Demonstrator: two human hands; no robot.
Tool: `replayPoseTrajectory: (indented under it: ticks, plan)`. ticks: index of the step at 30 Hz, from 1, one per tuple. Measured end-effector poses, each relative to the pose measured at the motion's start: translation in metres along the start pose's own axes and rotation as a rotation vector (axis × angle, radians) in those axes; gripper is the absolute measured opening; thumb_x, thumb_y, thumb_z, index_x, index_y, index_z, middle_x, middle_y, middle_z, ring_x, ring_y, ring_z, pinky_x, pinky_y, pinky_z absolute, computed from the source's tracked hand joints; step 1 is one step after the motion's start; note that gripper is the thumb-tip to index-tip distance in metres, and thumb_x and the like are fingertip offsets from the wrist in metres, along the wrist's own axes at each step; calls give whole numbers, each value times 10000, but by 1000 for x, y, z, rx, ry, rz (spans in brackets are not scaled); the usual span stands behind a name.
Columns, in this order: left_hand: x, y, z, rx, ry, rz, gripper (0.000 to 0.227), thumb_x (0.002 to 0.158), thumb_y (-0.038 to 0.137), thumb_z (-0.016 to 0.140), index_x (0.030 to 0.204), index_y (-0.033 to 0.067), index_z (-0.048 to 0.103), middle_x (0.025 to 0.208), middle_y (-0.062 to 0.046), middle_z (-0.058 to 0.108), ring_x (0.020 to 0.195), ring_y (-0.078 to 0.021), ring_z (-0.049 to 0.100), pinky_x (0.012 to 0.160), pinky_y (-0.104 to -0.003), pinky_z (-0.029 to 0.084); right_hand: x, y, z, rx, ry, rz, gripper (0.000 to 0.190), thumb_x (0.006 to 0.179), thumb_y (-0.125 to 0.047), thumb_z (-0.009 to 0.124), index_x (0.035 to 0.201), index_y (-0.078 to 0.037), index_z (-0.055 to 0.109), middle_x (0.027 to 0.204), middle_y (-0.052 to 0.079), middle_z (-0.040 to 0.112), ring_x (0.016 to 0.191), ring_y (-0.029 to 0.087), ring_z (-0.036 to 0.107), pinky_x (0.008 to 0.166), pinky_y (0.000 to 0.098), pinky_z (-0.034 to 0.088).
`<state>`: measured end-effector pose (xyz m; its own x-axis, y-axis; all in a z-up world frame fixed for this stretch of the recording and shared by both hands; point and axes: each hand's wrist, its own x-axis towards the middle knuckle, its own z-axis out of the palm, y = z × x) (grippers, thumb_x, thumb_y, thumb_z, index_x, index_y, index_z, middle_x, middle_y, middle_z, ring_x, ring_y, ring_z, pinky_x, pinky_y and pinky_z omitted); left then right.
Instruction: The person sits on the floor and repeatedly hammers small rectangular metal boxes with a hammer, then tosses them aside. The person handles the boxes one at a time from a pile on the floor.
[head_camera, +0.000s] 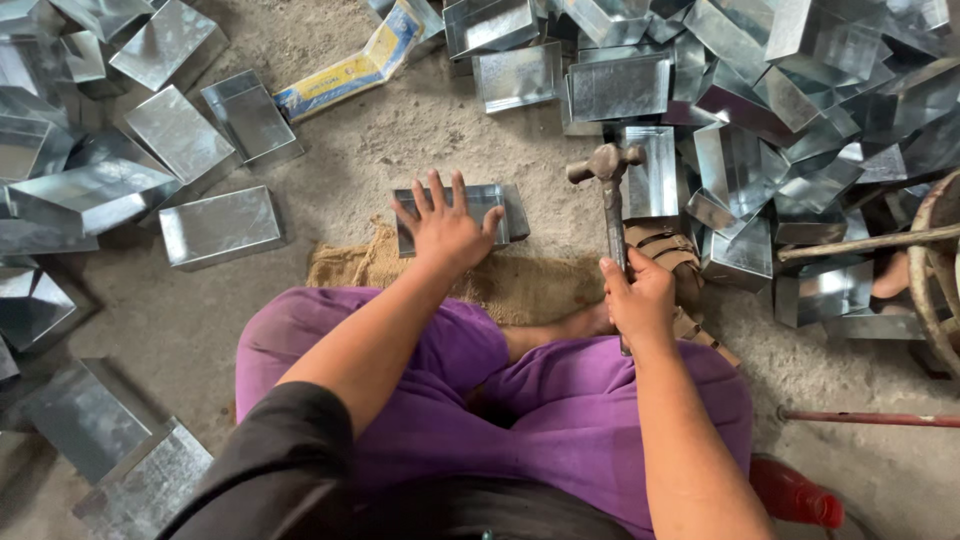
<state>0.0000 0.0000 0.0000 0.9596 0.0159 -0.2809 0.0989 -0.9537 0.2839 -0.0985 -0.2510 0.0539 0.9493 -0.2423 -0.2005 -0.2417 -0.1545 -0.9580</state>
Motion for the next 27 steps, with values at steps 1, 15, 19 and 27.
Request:
replayPoseTrajectory:
  ticks: [1,15,19,27]
  plan:
    - [0,3,0,11,31,-38,920,998,702,413,1636,145,52,1713,-190,-27,1562,-455,-104,1155,-764,-142,1,-1,1,4,-1,2,80,964,-123,697,970,-45,679,615,-27,529,429,40,442,355,242,323]
    - [-8,-21,-42,266,-202,103,1435,611,757,835,1656,226,6,1703,-152,105,1566,-416,66,1137,-791,-53,-3,-3,7,-65,-40,-85,129,957,-142,711,1005,-23,694,643,-26,538,502,34,441,435,241,337]
    - [3,-28,-36,319,-146,212,1354,602,593,893,1654,286,98,1645,-100,288,1533,-383,216,1137,-802,13,-15,-15,7,-316,20,-460,153,992,-134,719,1023,10,678,745,-18,602,677,31,510,601,229,443]
    - [12,-35,-34,321,-169,280,1309,585,521,911,1634,275,167,1559,-89,382,1462,-369,331,1161,-758,90,-14,-18,28,-453,91,-629,139,986,-137,698,1100,-59,697,693,49,605,594,143,598,558,291,472]
